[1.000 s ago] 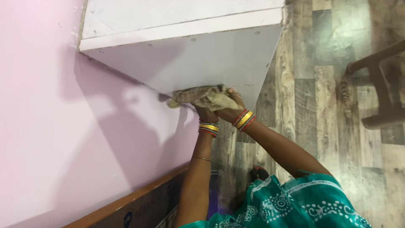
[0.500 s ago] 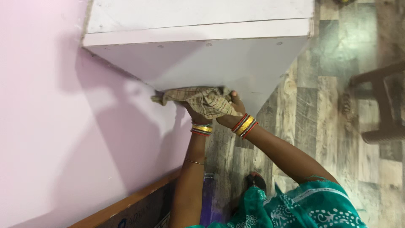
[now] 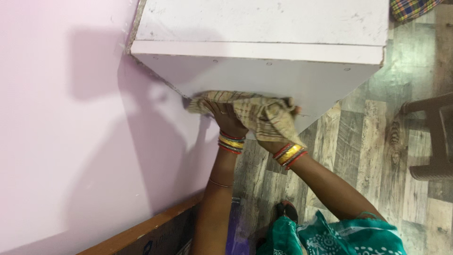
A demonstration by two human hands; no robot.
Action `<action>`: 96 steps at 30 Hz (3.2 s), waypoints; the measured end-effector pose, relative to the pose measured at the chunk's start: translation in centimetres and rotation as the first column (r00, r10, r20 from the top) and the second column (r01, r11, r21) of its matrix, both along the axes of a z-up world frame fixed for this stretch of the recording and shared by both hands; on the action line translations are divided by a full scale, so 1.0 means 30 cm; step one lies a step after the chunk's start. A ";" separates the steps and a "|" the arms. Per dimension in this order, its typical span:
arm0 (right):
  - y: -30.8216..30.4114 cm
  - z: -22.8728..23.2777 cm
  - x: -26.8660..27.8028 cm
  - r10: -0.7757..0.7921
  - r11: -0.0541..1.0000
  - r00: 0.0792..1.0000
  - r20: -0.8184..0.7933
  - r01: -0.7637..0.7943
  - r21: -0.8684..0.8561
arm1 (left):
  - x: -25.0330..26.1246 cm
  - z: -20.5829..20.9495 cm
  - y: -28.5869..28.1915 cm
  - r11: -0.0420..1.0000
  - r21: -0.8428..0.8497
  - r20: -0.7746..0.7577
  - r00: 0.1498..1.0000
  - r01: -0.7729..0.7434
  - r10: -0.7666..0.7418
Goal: The person cleans a shelving unit by wiping its top surface, sides, and interior shelves with a cloth.
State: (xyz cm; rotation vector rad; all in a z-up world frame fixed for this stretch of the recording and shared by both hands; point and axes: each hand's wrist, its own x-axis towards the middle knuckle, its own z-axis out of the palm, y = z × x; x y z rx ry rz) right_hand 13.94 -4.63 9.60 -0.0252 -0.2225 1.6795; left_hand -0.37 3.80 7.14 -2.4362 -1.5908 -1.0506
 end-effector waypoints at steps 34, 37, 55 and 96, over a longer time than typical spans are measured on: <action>-0.002 0.118 0.045 0.004 0.984 0.991 -0.135 -0.028 -0.177 | 0.085 0.048 0.026 0.992 0.047 -0.123 0.986 0.118 -0.111; 0.045 0.065 -0.057 0.127 0.972 0.980 -0.154 -0.154 -0.179 | 0.007 -0.041 0.046 0.991 -0.131 0.035 0.999 0.018 -0.014; -0.004 -0.313 -0.023 0.088 0.982 0.980 -0.180 -0.116 -0.152 | -0.009 -0.302 -0.026 0.990 0.116 -0.003 0.997 0.075 -0.075; -0.027 -0.223 0.103 0.010 0.995 0.993 -0.117 0.001 0.100 | 0.052 -0.111 0.048 0.979 0.202 -0.019 0.999 0.037 -0.033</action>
